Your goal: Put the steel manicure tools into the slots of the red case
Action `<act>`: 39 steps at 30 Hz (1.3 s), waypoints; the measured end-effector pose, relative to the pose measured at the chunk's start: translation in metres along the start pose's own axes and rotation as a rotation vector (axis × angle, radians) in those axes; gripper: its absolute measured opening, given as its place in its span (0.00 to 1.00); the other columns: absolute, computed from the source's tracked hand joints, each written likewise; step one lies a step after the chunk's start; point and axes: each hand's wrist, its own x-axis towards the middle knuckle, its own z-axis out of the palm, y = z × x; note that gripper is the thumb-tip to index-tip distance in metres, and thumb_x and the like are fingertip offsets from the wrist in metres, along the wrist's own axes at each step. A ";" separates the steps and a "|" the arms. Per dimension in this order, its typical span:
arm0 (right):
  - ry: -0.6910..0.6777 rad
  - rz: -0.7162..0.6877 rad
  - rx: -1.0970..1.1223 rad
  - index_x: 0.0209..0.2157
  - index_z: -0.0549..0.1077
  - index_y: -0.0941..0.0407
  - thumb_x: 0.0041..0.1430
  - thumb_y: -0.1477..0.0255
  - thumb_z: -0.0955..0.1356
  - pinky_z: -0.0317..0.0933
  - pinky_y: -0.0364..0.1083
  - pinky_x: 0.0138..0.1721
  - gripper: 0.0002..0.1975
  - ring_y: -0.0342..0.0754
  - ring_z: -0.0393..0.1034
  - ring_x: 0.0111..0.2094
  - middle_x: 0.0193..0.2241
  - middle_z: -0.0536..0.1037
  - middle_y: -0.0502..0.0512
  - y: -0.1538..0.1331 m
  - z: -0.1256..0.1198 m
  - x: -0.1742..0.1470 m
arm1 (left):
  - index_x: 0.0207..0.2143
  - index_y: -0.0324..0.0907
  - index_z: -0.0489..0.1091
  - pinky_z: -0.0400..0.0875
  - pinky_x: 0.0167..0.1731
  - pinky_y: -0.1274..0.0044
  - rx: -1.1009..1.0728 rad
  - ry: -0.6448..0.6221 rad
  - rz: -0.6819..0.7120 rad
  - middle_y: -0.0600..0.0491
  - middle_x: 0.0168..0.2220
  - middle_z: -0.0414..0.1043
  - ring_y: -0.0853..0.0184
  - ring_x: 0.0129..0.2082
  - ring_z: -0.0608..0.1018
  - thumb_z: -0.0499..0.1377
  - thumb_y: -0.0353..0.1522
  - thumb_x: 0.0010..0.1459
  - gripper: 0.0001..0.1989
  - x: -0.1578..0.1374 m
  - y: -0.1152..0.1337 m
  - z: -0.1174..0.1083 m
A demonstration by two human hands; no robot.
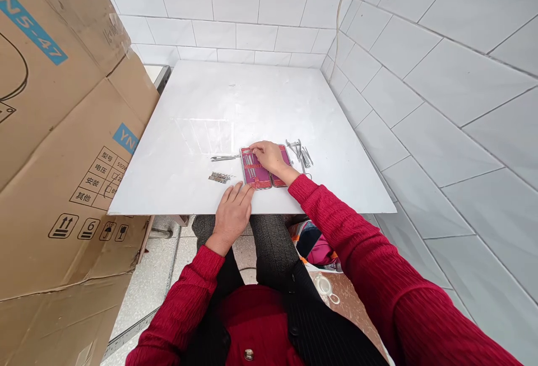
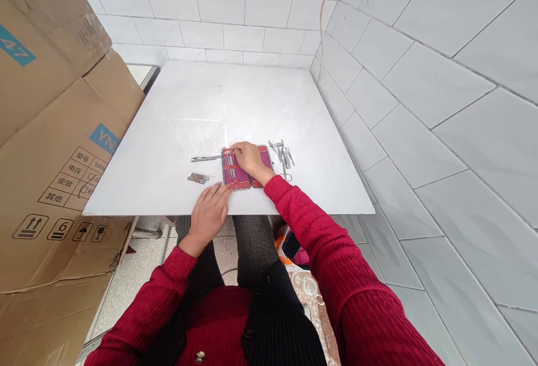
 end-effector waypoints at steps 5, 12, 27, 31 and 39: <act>-0.017 -0.001 -0.052 0.40 0.82 0.55 0.62 0.80 0.64 0.65 0.47 0.49 0.15 0.49 0.75 0.45 0.43 0.83 0.54 -0.001 0.002 -0.002 | 0.59 0.39 0.69 0.62 0.63 0.62 0.002 0.009 0.001 0.48 0.60 0.71 0.55 0.62 0.71 0.51 0.26 0.67 0.20 -0.001 0.000 0.001; -0.014 0.004 -0.105 0.38 0.81 0.57 0.62 0.81 0.63 0.64 0.47 0.49 0.15 0.50 0.74 0.45 0.42 0.82 0.56 -0.001 0.002 -0.006 | 0.59 0.38 0.69 0.62 0.63 0.62 -0.001 0.009 -0.002 0.48 0.60 0.71 0.56 0.62 0.71 0.51 0.26 0.67 0.20 -0.001 0.000 0.001; -0.362 -0.223 -0.427 0.31 0.79 0.58 0.62 0.74 0.65 0.53 0.44 0.31 0.11 0.48 0.71 0.32 0.33 0.80 0.57 -0.074 0.007 -0.022 | 0.59 0.38 0.69 0.63 0.62 0.62 -0.007 0.021 -0.002 0.46 0.59 0.72 0.56 0.61 0.71 0.51 0.26 0.67 0.20 -0.002 0.000 0.002; -0.429 -0.312 -0.571 0.35 0.80 0.60 0.62 0.75 0.65 0.55 0.45 0.32 0.10 0.52 0.74 0.37 0.37 0.82 0.62 -0.090 0.018 -0.019 | 0.58 0.38 0.70 0.64 0.61 0.63 0.003 0.054 0.007 0.46 0.57 0.74 0.56 0.58 0.74 0.52 0.27 0.67 0.19 -0.002 0.000 0.002; -0.492 -0.421 -0.725 0.39 0.79 0.63 0.61 0.80 0.64 0.63 0.47 0.39 0.11 0.57 0.77 0.43 0.40 0.81 0.71 -0.097 0.032 -0.014 | 0.58 0.39 0.70 0.64 0.61 0.63 -0.006 0.038 -0.004 0.46 0.53 0.77 0.57 0.55 0.76 0.52 0.27 0.66 0.19 -0.002 -0.001 0.003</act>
